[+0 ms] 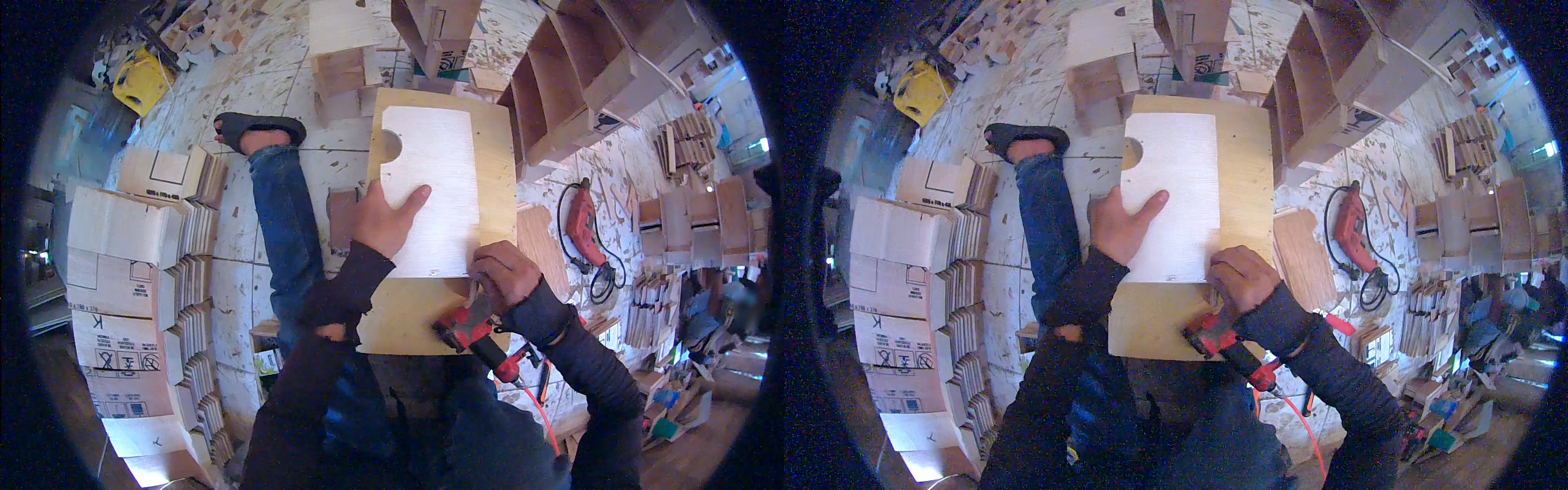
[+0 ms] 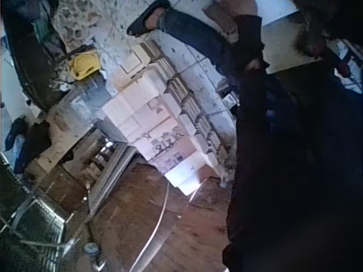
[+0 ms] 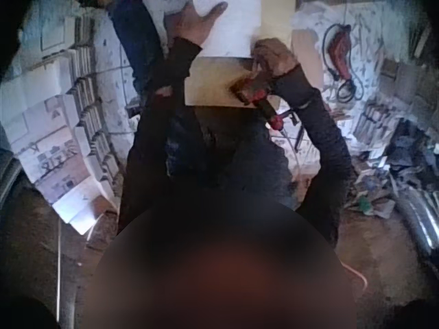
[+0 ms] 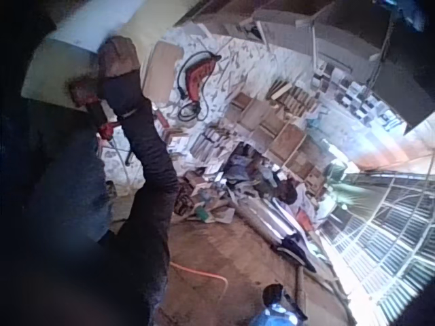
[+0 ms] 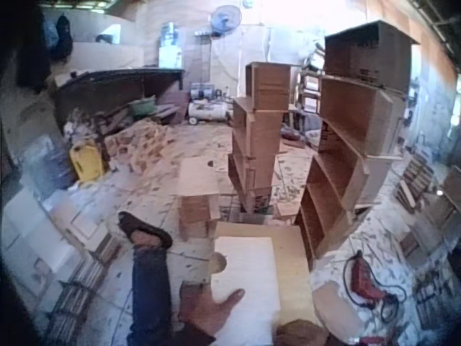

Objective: The person assembles a small wooden box by attaching side panels to a base using a pneumatic nail gun. They align each panel, drive nails along the edges, and occasionally use a hammer to adjust the fit. The assembled box is placed on the floor.

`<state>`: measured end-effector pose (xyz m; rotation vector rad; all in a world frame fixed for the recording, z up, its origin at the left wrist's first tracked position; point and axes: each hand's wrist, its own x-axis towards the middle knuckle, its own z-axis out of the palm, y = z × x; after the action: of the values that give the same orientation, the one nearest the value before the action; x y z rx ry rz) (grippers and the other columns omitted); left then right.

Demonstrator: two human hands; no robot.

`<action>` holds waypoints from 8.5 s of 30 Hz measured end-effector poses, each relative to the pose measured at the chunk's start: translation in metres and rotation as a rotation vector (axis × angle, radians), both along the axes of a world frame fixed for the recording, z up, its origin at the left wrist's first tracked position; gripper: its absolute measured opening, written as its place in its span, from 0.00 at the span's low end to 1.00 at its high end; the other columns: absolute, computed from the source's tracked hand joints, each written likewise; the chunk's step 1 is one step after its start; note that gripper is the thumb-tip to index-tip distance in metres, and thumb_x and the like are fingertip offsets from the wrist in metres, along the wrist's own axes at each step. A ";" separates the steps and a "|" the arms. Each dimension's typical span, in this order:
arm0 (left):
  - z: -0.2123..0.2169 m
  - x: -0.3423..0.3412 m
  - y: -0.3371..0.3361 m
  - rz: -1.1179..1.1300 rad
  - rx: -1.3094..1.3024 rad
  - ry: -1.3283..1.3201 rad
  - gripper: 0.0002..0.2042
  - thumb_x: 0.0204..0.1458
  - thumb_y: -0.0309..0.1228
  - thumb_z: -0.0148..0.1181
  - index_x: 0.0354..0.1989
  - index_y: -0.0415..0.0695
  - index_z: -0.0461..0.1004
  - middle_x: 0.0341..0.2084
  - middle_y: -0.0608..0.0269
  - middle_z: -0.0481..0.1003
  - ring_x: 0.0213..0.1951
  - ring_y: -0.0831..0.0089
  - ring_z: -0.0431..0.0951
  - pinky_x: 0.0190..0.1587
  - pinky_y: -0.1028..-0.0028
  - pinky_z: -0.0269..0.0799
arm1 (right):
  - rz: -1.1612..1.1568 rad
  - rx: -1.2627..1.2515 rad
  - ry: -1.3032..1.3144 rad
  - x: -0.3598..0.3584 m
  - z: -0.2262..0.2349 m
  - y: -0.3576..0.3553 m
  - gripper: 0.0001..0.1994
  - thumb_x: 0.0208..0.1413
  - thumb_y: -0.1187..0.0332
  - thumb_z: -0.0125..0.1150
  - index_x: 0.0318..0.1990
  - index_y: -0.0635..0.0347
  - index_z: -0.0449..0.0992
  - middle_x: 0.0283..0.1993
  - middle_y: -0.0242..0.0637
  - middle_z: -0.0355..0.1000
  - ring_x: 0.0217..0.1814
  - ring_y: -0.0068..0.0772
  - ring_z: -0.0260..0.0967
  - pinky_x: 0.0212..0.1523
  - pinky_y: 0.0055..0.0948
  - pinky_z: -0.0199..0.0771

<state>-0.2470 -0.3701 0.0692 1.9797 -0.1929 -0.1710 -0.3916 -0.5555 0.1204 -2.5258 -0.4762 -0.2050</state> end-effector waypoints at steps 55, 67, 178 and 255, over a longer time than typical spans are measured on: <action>0.047 0.027 -0.037 -1.055 0.842 -0.847 0.42 0.33 0.26 0.60 0.64 0.69 0.60 0.69 0.58 0.46 0.70 0.50 0.44 0.60 0.28 0.33 | -1.000 -0.001 0.473 -0.112 -0.056 -0.082 0.15 0.55 0.59 0.56 0.35 0.65 0.76 0.31 0.51 0.76 0.34 0.50 0.76 0.36 0.43 0.75; -0.002 -0.042 -0.035 0.198 -0.227 -0.176 0.27 0.56 0.32 0.56 0.64 0.44 0.55 0.63 0.44 0.55 0.65 0.52 0.54 0.64 0.51 0.53 | -1.591 -0.469 0.613 -0.274 -0.154 -0.191 0.22 0.51 0.56 0.55 0.47 0.64 0.71 0.46 0.53 0.69 0.49 0.52 0.69 0.42 0.48 0.72; -0.033 -0.090 0.005 -0.266 -0.210 -0.487 0.12 0.52 0.22 0.58 0.46 0.40 0.75 0.33 0.49 0.79 0.33 0.62 0.82 0.34 0.69 0.78 | -0.759 0.645 0.830 -0.043 0.113 0.019 0.13 0.53 0.66 0.60 0.38 0.64 0.67 0.19 0.33 0.66 0.15 0.24 0.65 0.17 0.27 0.68; -0.041 -0.145 0.016 -0.490 -0.286 0.827 0.25 0.52 0.38 0.63 0.53 0.38 0.64 0.38 0.54 0.75 0.33 0.67 0.78 0.33 0.68 0.75 | -0.734 0.708 0.669 -0.123 0.130 -0.016 0.22 0.44 0.67 0.63 0.49 0.62 0.67 0.29 0.35 0.71 0.26 0.25 0.69 0.29 0.27 0.71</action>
<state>-0.3918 -0.3545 0.0282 1.4089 -0.1436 -1.1791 -0.5146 -0.5718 0.2502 -1.7941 0.6842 0.1836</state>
